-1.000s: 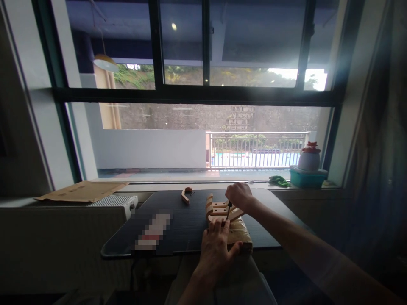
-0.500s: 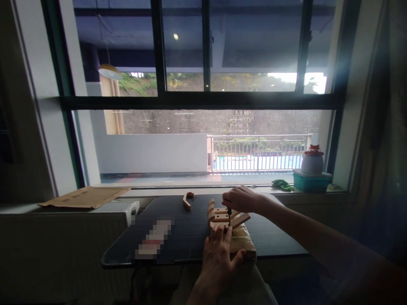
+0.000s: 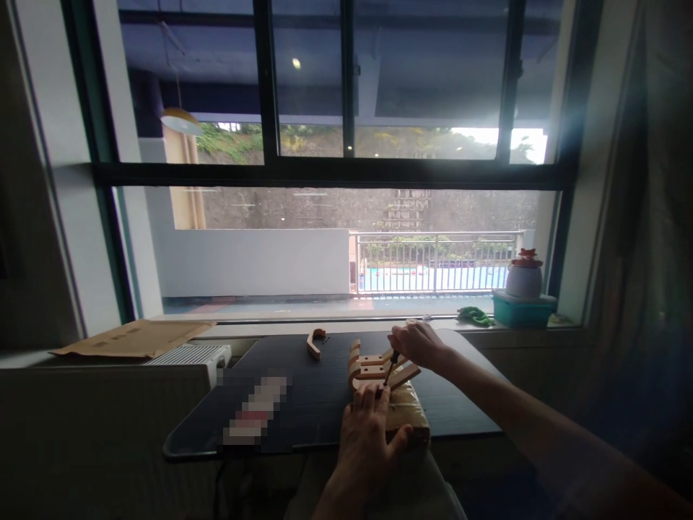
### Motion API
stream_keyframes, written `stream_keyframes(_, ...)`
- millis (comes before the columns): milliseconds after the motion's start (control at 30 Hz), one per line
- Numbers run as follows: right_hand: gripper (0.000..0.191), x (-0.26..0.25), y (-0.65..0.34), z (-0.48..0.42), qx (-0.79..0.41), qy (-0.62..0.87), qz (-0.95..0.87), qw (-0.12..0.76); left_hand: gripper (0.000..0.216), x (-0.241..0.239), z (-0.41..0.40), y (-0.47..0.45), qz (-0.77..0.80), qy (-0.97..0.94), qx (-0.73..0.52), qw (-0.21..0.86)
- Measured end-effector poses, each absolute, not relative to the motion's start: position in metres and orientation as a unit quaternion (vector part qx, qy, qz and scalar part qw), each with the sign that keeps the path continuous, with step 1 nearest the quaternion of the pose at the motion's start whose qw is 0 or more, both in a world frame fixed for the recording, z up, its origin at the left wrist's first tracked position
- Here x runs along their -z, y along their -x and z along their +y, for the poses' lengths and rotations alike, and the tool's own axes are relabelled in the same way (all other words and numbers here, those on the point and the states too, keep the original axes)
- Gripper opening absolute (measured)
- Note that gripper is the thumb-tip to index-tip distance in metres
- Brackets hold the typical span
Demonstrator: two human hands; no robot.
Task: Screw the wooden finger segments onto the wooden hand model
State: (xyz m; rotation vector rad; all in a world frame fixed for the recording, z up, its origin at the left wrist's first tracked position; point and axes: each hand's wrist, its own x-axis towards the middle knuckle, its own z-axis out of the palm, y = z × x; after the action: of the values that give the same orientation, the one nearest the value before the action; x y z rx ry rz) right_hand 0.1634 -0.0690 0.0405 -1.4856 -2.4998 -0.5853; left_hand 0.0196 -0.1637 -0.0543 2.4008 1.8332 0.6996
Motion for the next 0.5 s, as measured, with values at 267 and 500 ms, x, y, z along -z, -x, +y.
stream_keyframes(267, 0.023, -0.042, -0.164, -0.079, 0.189, 0.454, -0.865, 0.104, 0.065, 0.055, -0.164, -0.019, 0.595, -0.772, -0.224, 0.028)
stream_keyframes(500, 0.018, -0.05, -0.146, -0.079, 0.185, 0.401, -0.891, 0.104, 0.066, 0.061, -0.161, -0.017, 0.585, -0.778, -0.227, 0.028)
